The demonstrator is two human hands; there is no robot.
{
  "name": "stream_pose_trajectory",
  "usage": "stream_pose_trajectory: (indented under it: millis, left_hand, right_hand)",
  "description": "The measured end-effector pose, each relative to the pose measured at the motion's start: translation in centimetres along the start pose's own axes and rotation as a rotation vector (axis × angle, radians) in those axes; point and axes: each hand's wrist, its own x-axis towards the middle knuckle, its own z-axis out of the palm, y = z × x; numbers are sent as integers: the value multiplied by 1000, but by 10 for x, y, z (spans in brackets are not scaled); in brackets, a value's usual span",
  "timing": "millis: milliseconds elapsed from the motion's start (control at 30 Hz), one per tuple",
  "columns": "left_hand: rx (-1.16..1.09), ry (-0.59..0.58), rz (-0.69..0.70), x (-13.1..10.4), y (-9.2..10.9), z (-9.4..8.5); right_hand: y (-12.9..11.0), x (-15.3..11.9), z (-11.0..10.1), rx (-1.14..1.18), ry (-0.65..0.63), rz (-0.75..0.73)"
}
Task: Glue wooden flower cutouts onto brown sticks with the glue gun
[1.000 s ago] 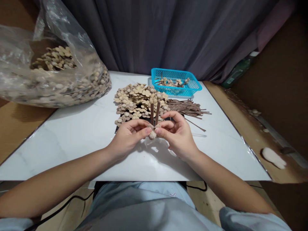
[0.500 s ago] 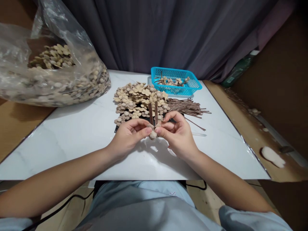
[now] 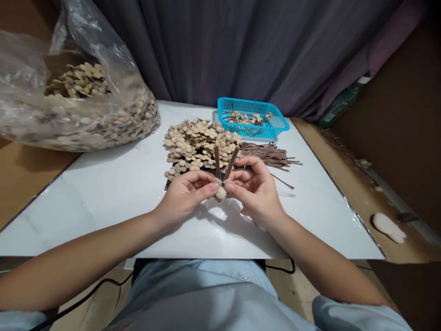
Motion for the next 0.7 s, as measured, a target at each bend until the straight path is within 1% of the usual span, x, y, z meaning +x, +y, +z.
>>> stream_pose_trajectory:
  millis: [167,367,533,700]
  left_hand:
    - [13,-43,-4,-1,0,1]
    - [130,9,19,-1,4,0]
    - [196,-23,5,-1,4,-3]
    - [219,-27,29,-1,5,-3]
  right_hand:
    - [0,-1,2,27,-19,27]
    - [-3,-1,5,-3,12,72]
    - [0,0,6,25,31,117]
    - [2,1,7,88,24,133]
